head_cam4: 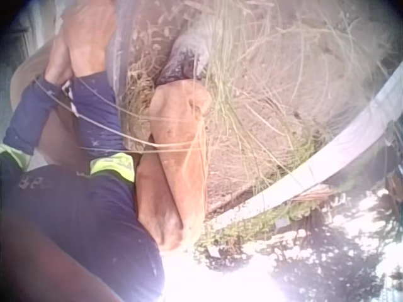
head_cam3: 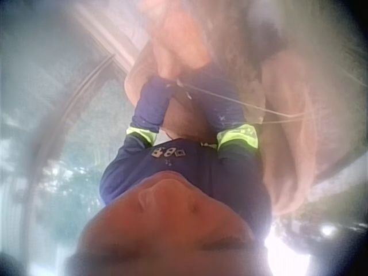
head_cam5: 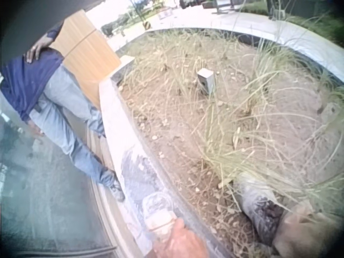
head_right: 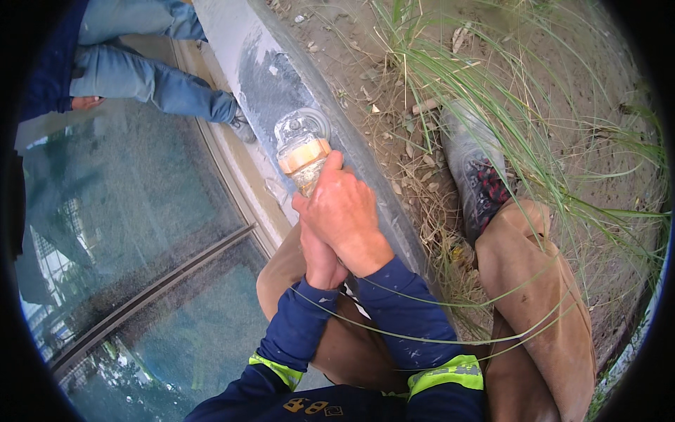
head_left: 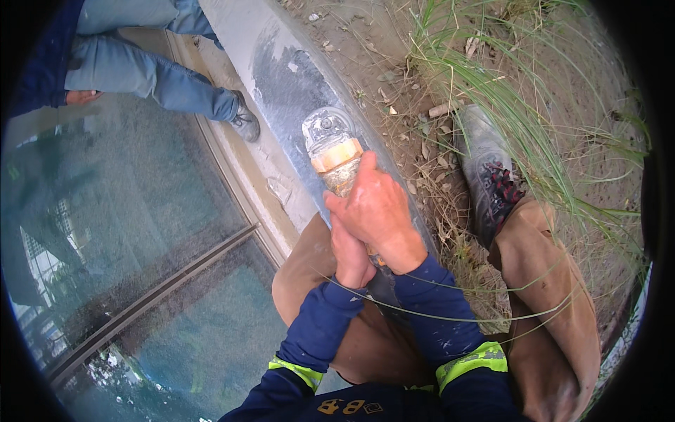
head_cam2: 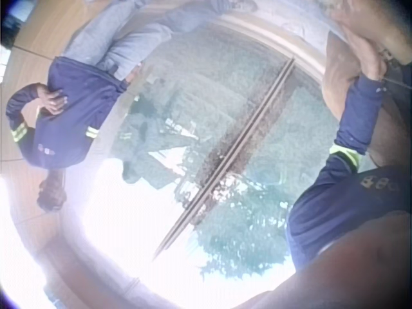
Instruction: The person uses an angle grinder to smooth and grind a concrete curb. They hold the tool with both hands and move it along the edge, occasionally pausing to wipe away dust with their hand.
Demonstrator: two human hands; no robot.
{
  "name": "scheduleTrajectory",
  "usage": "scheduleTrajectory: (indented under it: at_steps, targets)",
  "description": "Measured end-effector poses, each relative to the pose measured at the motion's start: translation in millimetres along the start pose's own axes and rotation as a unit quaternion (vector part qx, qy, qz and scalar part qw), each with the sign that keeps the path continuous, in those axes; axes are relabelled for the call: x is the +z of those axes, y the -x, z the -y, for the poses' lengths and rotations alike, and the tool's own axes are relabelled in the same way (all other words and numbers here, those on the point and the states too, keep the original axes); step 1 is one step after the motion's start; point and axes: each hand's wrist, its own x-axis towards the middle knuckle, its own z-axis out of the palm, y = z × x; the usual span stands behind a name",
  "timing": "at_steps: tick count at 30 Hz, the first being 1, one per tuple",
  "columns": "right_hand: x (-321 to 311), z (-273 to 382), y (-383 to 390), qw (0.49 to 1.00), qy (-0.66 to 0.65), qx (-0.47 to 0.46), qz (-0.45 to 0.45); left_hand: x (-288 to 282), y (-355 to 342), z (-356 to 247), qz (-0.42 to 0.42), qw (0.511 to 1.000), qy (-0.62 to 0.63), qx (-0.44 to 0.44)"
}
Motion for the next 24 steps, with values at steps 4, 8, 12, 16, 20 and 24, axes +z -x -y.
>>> scheduleTrajectory:
  at_steps: [4, 8, 12, 16, 20, 24]
  targets:
    - [-3.8, -0.1, -2.5, 1.0, -0.014, -0.002, 0.014, -3.1, -3.4, 1.7, 0.001, 1.0, -0.012, 0.009]
    - [-3.9, -1.1, -2.0, 1.0, -0.01, -0.005, 0.005, -1.9, -1.7, 2.8, -0.01, 1.0, -0.019, 0.01]
    - [-1.8, -2.9, 1.2, 1.0, -0.016, -0.002, 0.009, -3.5, 2.1, 5.5, -0.022, 1.0, 0.004, 0.0]
    - [-1.3, -1.8, 1.4, 1.0, -0.01, 0.001, 0.013, -3.8, 2.8, 4.8, -0.018, 1.0, -0.011, 0.01]
    - [4.3, -6.4, 4.4, 1.0, -0.019, -0.009, 0.006, -8.4, 0.2, 10.7, -0.043, 0.999, -0.003, 0.023]
    - [-0.4, -6.5, 9.1, 1.0, -0.013, 0.01, 0.011, -3.7, 5.6, 8.5, -0.032, 0.999, -0.015, 0.004]
